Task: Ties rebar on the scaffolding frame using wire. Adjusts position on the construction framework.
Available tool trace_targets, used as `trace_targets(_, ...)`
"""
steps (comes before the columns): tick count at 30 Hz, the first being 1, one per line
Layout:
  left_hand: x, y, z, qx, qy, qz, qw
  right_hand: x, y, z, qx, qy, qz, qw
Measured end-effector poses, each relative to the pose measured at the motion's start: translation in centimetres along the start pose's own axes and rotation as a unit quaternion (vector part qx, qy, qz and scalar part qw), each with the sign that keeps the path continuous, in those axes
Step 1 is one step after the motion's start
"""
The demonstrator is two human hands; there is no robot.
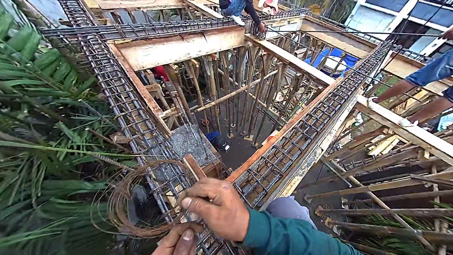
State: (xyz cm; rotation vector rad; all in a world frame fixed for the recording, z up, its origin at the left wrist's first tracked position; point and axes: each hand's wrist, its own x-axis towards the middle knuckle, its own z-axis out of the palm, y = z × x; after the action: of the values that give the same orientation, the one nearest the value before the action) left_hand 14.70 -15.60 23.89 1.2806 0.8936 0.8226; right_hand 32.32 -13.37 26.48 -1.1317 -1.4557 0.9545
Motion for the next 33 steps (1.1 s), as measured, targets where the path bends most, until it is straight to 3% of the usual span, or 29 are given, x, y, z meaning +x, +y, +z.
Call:
trace_targets(7,-0.2,0.4,-0.2,-0.084,-0.004,-0.027,0.996,0.5,-0.2,-0.5,0.171,-0.078,0.134,0.973)
trace_targets(10,-0.2,0.4,-0.8,-0.130,0.008,-0.022,0.991,0.2,0.0,0.1,0.235,-0.117,0.146,0.954)
trace_targets(15,-0.3,0.0,-0.9,-0.196,-0.002,-0.049,0.979,-0.1,0.1,0.9,0.218,-0.112,0.134,0.960)
trace_targets(25,-0.5,-1.5,0.5,-0.193,-0.009,-0.060,0.979,0.4,-0.4,0.0,0.192,0.021,0.120,0.974)
trace_targets(33,-0.9,-0.7,0.4,-0.124,0.001,-0.102,0.987,0.0,-0.4,0.7,0.175,-0.021,0.146,0.973)
